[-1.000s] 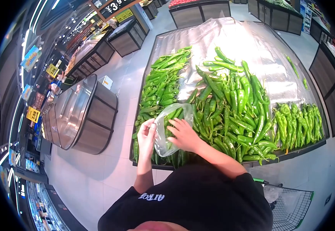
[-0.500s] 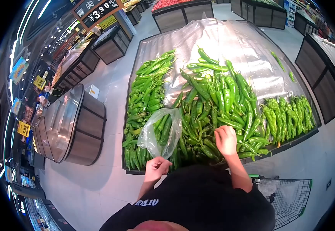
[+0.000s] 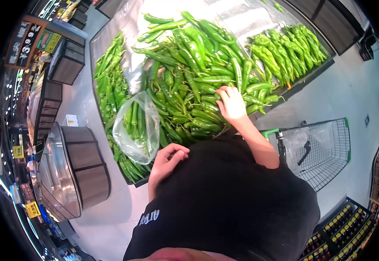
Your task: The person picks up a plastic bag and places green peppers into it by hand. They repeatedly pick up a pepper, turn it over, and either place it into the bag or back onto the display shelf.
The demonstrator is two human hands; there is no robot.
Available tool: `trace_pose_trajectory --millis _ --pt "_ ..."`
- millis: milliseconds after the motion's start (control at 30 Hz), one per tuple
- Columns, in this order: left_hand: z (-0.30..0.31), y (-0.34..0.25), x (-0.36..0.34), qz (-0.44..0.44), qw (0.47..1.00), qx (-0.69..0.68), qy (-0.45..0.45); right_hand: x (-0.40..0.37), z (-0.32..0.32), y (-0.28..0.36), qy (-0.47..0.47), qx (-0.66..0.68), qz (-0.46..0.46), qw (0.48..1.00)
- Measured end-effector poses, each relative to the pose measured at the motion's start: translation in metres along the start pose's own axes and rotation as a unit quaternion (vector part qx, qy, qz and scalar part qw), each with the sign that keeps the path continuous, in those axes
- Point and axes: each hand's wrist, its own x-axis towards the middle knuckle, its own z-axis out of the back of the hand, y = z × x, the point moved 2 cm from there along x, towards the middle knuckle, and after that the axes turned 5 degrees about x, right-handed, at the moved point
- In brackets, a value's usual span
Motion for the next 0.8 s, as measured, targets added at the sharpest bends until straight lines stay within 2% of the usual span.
trace_pose_trajectory --millis 167,267,333,433,600,733,800 --pt "0.015 0.031 0.010 -0.003 0.993 -0.014 -0.120 -0.011 0.005 -0.013 0.008 -0.018 -0.056 0.998" --pt "0.019 0.042 0.011 -0.026 0.986 -0.049 -0.155 -0.012 0.004 -0.015 0.013 -0.018 -0.059 0.998" --pt "0.018 0.040 0.011 -0.033 0.985 -0.058 -0.157 -0.009 0.002 -0.014 0.031 -0.021 -0.067 0.997" --pt "0.017 0.040 0.011 -0.035 0.984 -0.061 -0.166 0.001 0.003 -0.005 0.009 -0.020 -0.041 0.999" --pt "0.013 0.035 0.009 -0.034 0.983 -0.058 -0.169 0.023 -0.014 0.022 0.010 -0.006 0.050 0.999" --pt "0.013 0.031 0.008 -0.027 0.984 -0.053 -0.169 0.035 -0.032 0.038 0.041 0.001 0.051 0.998" --pt "0.012 0.030 0.007 -0.028 0.985 -0.046 -0.165 0.041 -0.031 0.044 0.063 0.007 0.021 0.998"
